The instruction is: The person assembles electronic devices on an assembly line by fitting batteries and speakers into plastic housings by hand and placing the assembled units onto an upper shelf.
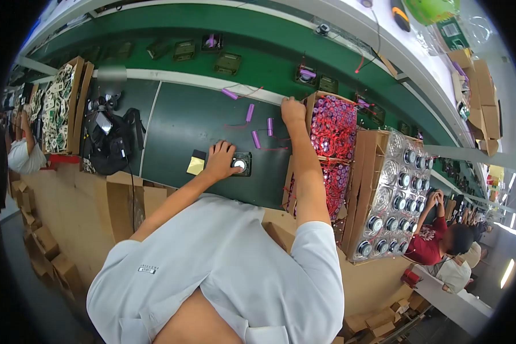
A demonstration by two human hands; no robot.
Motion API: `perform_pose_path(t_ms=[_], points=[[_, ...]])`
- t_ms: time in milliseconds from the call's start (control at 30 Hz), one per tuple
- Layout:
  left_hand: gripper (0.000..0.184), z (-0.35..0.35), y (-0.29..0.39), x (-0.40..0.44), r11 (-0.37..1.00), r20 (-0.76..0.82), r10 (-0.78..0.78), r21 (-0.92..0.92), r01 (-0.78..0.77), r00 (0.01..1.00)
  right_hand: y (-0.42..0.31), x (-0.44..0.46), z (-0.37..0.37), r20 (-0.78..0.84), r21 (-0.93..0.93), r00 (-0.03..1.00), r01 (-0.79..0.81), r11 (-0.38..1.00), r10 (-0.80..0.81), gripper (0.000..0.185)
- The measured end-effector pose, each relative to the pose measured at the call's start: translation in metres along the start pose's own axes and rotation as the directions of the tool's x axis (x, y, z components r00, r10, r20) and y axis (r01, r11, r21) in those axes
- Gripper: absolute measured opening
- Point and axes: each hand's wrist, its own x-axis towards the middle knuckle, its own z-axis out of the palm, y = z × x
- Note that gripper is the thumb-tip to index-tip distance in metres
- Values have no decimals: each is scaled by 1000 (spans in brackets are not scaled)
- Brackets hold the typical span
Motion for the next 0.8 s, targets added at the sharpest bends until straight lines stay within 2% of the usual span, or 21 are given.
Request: perform_pose_path(t_ms=[100,200,267,300,333,400,433,467,533,567,667,733,767,800], points=[[81,1,-1,1,1000,20,-15,-10,15,1000,-10,-14,-26,35,75,999,-28,997,25,32],[80,6,-1,2,999,40,-38,-30,40,998,-18,-11,-21,22,196,988,-156,968,154,42],[75,-11,7,-1,973,67,-193,-117,199,979,-21,-3,13,-4,255,968,-240,937,249,44],[72,-23,8,-4,948,84,-271,-152,281,959,-19,0,19,-59,281,967,-223,933,249,38],[68,-32,0,-6,925,111,-317,-183,333,942,-23,-11,4,-223,404,931,-180,897,288,33],[59,-54,-29,-3,861,156,-415,-250,442,896,-27,-39,-43,-510,594,766,-16,804,392,24],[48,-64,-41,-8,845,115,-336,-402,353,935,-39,-63,-72,-312,919,797,116,376,518,19],[45,-80,-34,-16,745,230,-303,-548,380,925,-57,-91,-97,-77,966,851,193,-172,520,15],[39,-110,-10,-32,478,414,-164,-761,439,895,-90,-147,-126,-24,904,937,169,-393,347,17],[34,-107,1,-42,371,358,-71,-857,358,931,-109,-172,-116,10,889,959,121,-442,283,16],[28,-84,16,-59,239,395,-154,-874,422,906,-155,-227,-86,176,809,969,-44,-587,171,18],[25,-65,21,-63,121,370,-204,-909,398,907,-166,-243,-69,326,778,925,-145,-612,196,15],[24,-57,22,-67,60,364,-229,-920,387,903,-165,-247,-50,346,773,907,-132,-620,238,13],[24,-54,24,-70,77,403,-218,-901,427,889,-160,-251,-43,335,770,901,-91,-632,278,13]])
